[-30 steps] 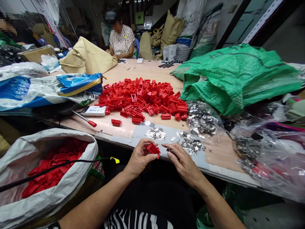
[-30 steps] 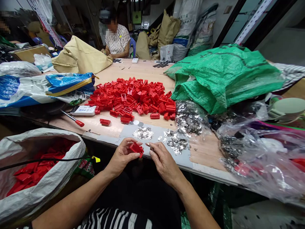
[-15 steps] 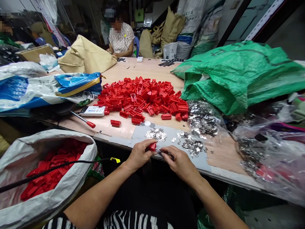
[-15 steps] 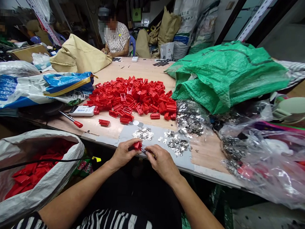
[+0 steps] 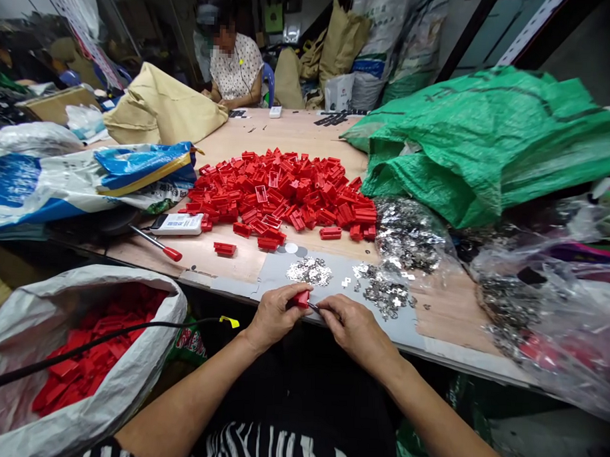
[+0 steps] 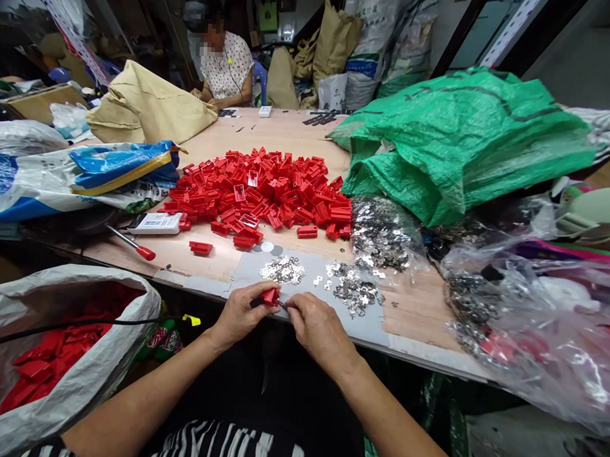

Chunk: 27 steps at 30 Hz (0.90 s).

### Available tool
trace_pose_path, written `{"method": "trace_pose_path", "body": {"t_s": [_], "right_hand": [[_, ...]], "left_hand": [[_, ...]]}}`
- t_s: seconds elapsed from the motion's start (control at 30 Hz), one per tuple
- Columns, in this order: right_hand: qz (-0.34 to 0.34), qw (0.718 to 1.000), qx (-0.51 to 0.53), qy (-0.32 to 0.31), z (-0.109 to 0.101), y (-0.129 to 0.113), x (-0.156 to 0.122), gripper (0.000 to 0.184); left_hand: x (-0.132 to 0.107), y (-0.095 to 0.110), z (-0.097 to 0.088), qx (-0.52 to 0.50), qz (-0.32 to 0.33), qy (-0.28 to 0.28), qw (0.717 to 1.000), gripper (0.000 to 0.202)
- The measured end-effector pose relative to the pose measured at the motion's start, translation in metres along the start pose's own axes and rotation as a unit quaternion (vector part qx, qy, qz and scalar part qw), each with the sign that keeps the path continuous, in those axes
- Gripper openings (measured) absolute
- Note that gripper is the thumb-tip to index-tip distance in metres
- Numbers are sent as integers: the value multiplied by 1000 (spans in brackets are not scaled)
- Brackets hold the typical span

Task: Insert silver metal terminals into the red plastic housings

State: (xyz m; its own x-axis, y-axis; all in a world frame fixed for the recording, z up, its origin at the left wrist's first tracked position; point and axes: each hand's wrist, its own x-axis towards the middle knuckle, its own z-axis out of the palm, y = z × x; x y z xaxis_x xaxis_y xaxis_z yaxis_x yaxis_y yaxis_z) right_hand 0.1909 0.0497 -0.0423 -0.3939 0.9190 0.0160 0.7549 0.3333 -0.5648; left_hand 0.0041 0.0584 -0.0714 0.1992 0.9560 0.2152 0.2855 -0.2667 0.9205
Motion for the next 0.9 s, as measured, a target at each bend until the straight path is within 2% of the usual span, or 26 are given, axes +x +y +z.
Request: {"method": "trace_pose_path", "body": {"t_s": [0.2,0.33,0.47,0.57,0.67,0.73,0.83,0.9], "right_hand": [[69,997,-25,-31,-2,-17,7,17],[87,994,-54,-27,0,-26,7,17],[56,997,-41,-16,3,-20,0,19],[-3,999,41,15,5,-11,-9,22],[-21,991,131,36,3,-9,-18,22],[-15,985,170,24,-1,-13,-22,22],[-37,979,203,2,-8,-25,-25,33],[-53,979,199,-6,-10,-32,-25,40]], "left_hand": [[-1,-5,2,30,19,4,999,39],[0,-5,3,45,18,-1,999,37],[-2,0,3,32,0,-1,999,32],[-9,8,2,-1,-23,25,999,28],[-17,19,2,-118,-68,62,989,31],[-20,27,1,-271,-121,76,952,23],[-24,38,1,-499,-198,52,842,12],[-27,44,1,-582,-229,34,780,12]]}}
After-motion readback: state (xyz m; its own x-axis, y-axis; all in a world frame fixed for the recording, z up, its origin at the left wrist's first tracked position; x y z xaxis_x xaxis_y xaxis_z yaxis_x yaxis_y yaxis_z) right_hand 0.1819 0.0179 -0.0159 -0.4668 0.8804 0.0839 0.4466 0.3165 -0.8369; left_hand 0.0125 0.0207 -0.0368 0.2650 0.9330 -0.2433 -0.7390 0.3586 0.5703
